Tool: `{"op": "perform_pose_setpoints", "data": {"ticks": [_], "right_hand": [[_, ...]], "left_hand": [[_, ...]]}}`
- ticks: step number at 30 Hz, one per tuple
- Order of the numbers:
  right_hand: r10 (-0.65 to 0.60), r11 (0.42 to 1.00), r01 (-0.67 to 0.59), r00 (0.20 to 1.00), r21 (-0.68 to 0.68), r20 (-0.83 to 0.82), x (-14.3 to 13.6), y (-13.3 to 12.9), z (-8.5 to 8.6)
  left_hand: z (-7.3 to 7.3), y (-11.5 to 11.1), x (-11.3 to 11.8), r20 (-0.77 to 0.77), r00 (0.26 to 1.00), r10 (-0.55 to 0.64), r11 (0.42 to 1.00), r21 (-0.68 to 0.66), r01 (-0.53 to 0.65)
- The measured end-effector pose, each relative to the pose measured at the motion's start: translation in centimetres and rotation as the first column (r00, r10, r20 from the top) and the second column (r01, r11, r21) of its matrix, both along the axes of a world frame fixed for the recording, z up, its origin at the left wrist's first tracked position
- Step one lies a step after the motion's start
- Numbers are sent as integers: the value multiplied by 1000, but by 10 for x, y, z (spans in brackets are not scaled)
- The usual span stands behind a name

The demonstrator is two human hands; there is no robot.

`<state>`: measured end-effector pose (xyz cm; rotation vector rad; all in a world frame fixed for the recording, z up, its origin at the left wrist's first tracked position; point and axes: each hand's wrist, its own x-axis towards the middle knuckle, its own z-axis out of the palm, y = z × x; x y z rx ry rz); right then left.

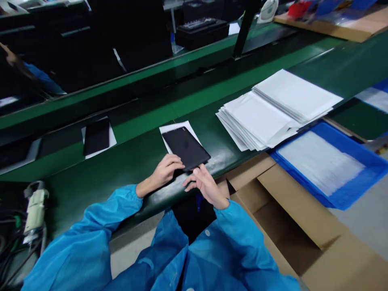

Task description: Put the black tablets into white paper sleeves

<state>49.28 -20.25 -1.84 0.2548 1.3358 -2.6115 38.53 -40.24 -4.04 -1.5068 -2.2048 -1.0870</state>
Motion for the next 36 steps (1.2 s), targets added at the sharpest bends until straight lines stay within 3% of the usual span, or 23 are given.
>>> {"op": "perform_pose_setpoints", "data": {"ticks": [3, 10, 13, 16, 19, 22, 27, 32, 36], "right_hand": [[-141, 989, 142, 990, -45, 28, -1, -14, -4], [-274, 960, 265, 957, 93, 93, 10, 3, -17], [-468, 877, 447, 879, 175, 97, 21, 24, -24], [-652, 748, 617, 752, 243, 96, 36, 50, -32], [-750, 657, 698, 645, 285, 148, 56, 69, -38], [-795, 605, 745, 582, 281, 171, 72, 78, -42], [-841, 541, 814, 529, 212, 116, 80, 78, -46], [-824, 563, 808, 565, 174, 45, 79, 79, -52], [-813, 578, 802, 581, 150, 33, 79, 79, -56]], "left_hand": [[-1, 6, 15, -61, 991, -117, 989, 82, 122], [-6, 2, 10, -54, 991, -124, 990, 59, 127], [-3, -2, 2, -3, 1000, -11, 1000, 2, 11], [5, -9, -9, 87, 982, 170, 976, -151, -155], [14, -14, -19, 107, 974, 200, 942, -295, -161], [18, -16, -23, 81, 980, 181, 909, -394, -135], [14, -21, -29, 48, 964, 263, 880, -421, -220], [13, -51, -60, 34, 954, 296, 875, -411, -257], [21, -76, -79, -85, 912, 402, 870, -276, -409]]}}
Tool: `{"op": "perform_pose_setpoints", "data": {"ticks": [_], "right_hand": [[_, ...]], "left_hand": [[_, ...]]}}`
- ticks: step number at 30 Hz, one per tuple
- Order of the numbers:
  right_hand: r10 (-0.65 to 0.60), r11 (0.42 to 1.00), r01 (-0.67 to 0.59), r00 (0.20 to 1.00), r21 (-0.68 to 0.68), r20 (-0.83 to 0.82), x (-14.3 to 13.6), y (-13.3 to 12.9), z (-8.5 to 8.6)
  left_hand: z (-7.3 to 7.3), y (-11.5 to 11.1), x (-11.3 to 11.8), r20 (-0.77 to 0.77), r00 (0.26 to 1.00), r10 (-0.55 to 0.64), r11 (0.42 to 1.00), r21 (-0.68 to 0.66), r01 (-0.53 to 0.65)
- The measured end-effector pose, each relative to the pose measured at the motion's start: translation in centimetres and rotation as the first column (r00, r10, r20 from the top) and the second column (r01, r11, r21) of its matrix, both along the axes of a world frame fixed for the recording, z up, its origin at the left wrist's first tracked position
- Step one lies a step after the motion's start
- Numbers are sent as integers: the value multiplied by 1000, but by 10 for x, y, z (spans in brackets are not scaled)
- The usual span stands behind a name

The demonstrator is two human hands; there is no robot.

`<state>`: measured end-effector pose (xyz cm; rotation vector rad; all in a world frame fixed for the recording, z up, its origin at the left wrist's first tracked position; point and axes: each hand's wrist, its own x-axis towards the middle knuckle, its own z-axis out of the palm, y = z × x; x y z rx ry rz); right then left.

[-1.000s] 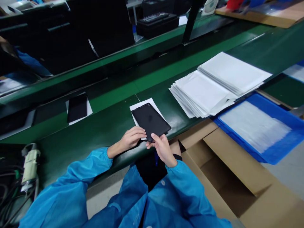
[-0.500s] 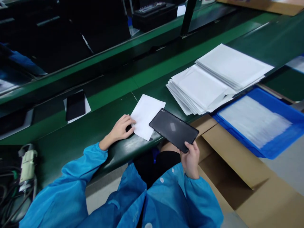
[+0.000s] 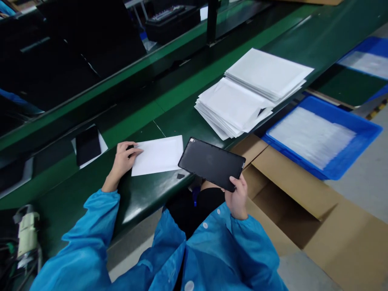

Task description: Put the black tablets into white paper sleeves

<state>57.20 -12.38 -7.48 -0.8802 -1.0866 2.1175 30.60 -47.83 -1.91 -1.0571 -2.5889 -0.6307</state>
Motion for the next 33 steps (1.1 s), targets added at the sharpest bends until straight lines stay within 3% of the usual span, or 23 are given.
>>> {"op": "perform_pose_setpoints", "data": {"ticks": [3, 5, 8, 11, 19, 26, 28, 33], "right_hand": [[34, 999, -34, 999, -33, -6, 0, -3, -3], [43, 997, -42, 999, -57, 4, -2, -6, -4], [46, 997, -45, 999, -56, 14, -5, -10, -3], [51, 998, -49, 998, -49, 29, -7, -12, 0], [79, 996, -77, 995, -43, 56, -7, -15, 6], [75, 996, -72, 995, -49, 58, -8, -22, 4], [74, 997, -71, 996, -42, 57, -8, -22, 5], [95, 995, -93, 994, -33, 52, -11, -22, 11]], "left_hand": [[7, 2, 10, -110, 990, 88, 994, 68, -81], [7, 16, 28, -111, 992, 64, 997, 59, -58], [4, 45, 59, 14, 994, -107, 990, -92, 108], [1, 67, 76, 158, 963, -220, 934, -250, 254], [4, 61, 69, 172, 985, 11, 949, -313, 44], [6, 72, 80, 111, 992, 60, 918, -397, -11], [11, 77, 81, 105, 994, 43, 913, -408, 3], [22, 93, 81, 184, 976, -115, 892, -412, 183]]}}
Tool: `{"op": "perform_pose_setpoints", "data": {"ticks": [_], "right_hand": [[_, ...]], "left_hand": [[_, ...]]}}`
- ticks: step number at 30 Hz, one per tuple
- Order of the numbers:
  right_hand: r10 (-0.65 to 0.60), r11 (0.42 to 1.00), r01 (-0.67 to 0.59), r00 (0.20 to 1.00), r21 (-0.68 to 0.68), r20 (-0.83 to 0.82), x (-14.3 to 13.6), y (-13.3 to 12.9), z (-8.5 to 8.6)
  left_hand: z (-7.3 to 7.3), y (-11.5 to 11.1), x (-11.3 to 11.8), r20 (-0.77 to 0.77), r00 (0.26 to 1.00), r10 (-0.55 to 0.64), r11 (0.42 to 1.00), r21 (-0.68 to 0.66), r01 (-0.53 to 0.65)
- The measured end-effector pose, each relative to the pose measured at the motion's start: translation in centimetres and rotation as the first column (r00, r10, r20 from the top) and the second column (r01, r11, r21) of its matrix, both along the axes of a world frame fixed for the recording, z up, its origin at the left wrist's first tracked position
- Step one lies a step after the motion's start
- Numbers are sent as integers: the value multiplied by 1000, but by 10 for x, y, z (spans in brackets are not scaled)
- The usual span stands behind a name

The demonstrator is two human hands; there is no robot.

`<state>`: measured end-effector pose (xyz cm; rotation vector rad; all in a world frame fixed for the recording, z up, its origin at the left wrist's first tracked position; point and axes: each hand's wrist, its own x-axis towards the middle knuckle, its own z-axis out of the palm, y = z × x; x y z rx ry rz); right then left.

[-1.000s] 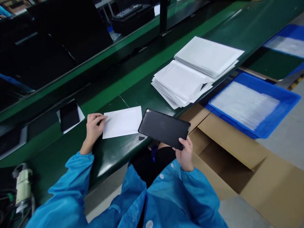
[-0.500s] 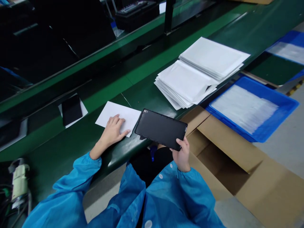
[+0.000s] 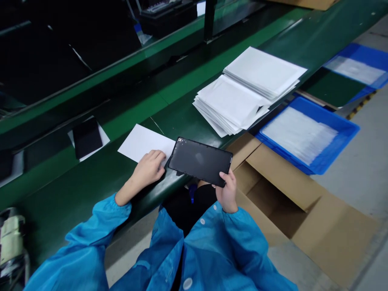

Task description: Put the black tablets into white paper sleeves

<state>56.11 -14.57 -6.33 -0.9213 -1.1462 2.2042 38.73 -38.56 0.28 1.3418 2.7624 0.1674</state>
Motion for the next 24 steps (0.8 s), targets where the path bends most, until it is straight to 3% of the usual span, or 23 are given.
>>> {"op": "perform_pose_setpoints", "data": {"ticks": [8, 11, 18, 24], "right_hand": [[-83, 996, 83, 997, 44, 4, 0, 1, 5], [-110, 991, 111, 994, 80, -11, 1, 1, 4], [-82, 994, 83, 997, 69, -13, 4, -7, 7], [-33, 996, 33, 999, 82, -4, 4, -18, 7]], "left_hand": [[-2, 27, -2, -37, 999, 40, 998, -42, -42], [-6, 28, -6, -19, 998, 52, 998, 18, -52], [-12, 21, -28, 284, 956, 77, 955, 254, -153], [-10, 20, -31, 344, 935, 88, 928, 313, -203]]}}
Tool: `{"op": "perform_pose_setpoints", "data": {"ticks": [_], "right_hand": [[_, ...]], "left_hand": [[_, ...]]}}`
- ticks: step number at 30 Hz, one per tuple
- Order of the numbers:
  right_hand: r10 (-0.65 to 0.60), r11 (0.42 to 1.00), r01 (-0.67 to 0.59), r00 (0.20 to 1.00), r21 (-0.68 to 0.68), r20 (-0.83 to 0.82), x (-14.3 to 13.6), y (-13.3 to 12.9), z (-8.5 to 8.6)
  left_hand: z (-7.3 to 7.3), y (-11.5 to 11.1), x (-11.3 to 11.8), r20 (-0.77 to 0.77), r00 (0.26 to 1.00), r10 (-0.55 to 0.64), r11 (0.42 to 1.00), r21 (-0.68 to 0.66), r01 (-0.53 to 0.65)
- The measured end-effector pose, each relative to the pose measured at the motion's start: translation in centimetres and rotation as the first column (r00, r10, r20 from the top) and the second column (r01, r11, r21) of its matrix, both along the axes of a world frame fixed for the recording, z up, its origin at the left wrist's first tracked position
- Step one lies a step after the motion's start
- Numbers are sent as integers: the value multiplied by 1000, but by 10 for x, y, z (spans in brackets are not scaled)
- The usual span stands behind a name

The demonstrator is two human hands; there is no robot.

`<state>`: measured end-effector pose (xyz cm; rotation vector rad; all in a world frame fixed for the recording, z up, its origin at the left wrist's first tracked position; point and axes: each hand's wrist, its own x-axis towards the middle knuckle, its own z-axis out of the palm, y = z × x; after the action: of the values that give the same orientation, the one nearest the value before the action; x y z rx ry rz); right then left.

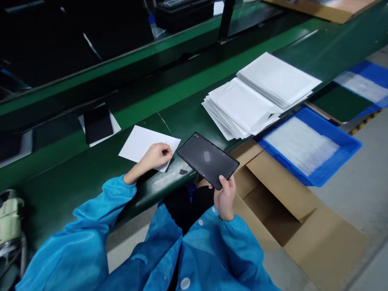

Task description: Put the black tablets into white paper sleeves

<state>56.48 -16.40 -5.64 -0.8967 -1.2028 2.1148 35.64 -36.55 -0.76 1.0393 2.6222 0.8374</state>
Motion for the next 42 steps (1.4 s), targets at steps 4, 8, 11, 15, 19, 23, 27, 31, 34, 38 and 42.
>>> {"op": "perform_pose_setpoints", "data": {"ticks": [4, 8, 11, 15, 19, 23, 27, 31, 34, 38, 42], "right_hand": [[19, 1000, -19, 1000, -7, -14, 0, -4, 0], [19, 1000, -19, 1000, -6, -5, 1, -7, 0], [13, 1000, -13, 1000, 0, -1, 0, -9, 0], [0, 1000, 0, 1000, -6, -4, 0, -9, 0], [10, 1000, -10, 1000, -17, -6, 0, -7, -2], [11, 1000, -11, 1000, -6, -17, 1, -5, -4], [6, 1000, -6, 999, -1, -34, 0, -6, -6], [11, 1000, -12, 999, -10, -31, -1, -9, -7], [12, 1000, -12, 1000, -14, -24, 0, -9, -8], [16, 1000, -16, 1000, -5, -15, 2, -8, -10], [26, 999, -25, 1000, 35, -15, 4, -11, -13]], "left_hand": [[0, -1, -1, 58, 998, 1, 1000, 20, -2], [0, -1, -2, 76, 997, 1, 1000, 7, -1], [0, 1, 1, 37, 999, 14, 1000, -19, -13], [-3, 6, 7, -65, 998, 12, 997, -79, -17], [-5, 8, 8, -127, 992, -10, 989, -146, -9], [-1, 7, 8, -104, 994, -26, 983, -186, 6], [4, 8, 13, -120, 993, -18, 970, -243, -12], [6, 10, 16, -137, 990, -21, 959, -283, -19], [6, 11, 16, -146, 989, -17, 956, -293, -27], [4, 11, 13, -143, 990, -15, 962, -272, -24], [1, 12, 12, -135, 991, 0, 973, -230, -31]]}}
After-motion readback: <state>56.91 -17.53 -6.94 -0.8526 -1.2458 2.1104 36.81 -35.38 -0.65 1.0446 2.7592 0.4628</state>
